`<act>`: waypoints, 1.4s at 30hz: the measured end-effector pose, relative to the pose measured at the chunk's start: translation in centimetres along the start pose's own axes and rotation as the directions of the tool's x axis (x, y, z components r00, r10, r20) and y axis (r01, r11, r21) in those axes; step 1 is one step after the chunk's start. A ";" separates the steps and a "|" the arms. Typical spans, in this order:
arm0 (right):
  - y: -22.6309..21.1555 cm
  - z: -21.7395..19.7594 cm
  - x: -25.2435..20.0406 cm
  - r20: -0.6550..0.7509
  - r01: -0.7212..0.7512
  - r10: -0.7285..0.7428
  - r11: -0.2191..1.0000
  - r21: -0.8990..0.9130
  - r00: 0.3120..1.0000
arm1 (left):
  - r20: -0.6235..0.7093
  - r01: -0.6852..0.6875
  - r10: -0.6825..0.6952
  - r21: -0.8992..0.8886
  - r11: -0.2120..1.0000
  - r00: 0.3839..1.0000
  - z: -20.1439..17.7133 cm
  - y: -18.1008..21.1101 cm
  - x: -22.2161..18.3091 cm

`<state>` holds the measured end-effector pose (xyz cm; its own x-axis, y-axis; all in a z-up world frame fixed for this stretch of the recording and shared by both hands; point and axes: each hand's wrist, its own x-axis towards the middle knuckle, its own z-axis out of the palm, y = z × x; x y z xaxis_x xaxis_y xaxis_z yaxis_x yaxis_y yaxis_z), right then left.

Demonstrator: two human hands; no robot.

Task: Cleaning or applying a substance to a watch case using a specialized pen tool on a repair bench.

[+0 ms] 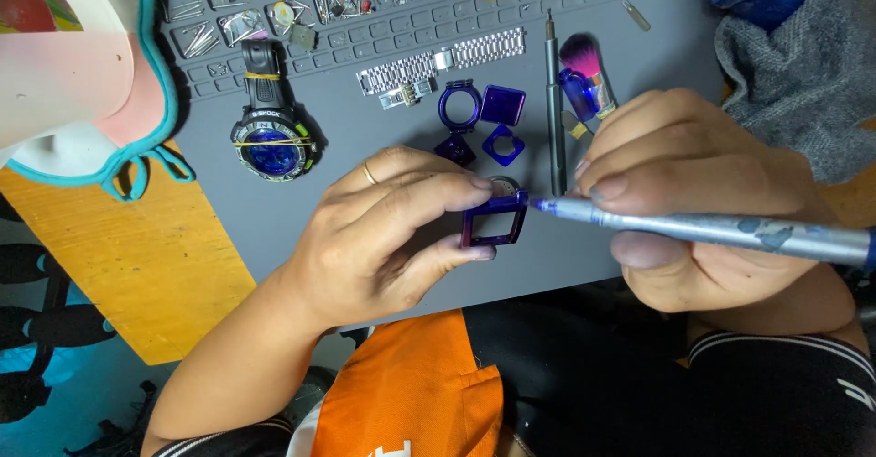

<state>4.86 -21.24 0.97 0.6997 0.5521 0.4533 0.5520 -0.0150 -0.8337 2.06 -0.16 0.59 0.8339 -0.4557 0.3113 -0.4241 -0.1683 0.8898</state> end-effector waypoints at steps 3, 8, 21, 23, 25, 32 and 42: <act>-1.1 -0.1 1.2 0.097 -0.095 0.096 0.995 -0.011 0.991 | 0.005 0.005 -0.005 -0.009 1.000 1.000 0.0 0.1 0.1; -0.1 0.1 0.4 0.009 0.015 -0.015 0.999 -0.035 1.000 | 0.001 0.001 -0.001 -0.006 1.000 1.000 0.0 0.1 0.1; 0.2 -0.3 -0.2 0.020 0.034 -0.032 0.995 -0.098 0.999 | -0.002 0.000 0.000 0.012 1.000 1.000 0.1 0.1 -0.1; -0.9 -0.6 0.5 0.086 -0.048 0.055 0.996 -0.073 0.995 | -0.001 -0.005 0.005 0.004 1.000 1.000 0.1 0.1 -0.1; -0.8 -0.5 0.7 0.153 -0.130 0.137 0.990 -0.053 0.979 | -0.001 -0.011 0.011 -0.003 1.000 1.000 0.1 0.1 0.0; -0.7 -0.5 0.2 0.059 -0.031 0.036 0.996 -0.084 0.998 | 0.010 -0.026 0.026 -0.005 1.000 1.000 0.1 0.1 0.1; -0.7 -0.3 0.3 0.034 -0.097 0.098 0.995 -0.029 0.995 | 0.009 -0.055 0.055 0.019 0.998 0.998 0.1 0.2 0.2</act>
<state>4.87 -21.32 1.80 0.7348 0.5759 0.3583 0.4943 -0.0930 -0.8643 2.04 -0.39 0.81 0.8060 -0.4723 0.3567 -0.4761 -0.1594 0.8648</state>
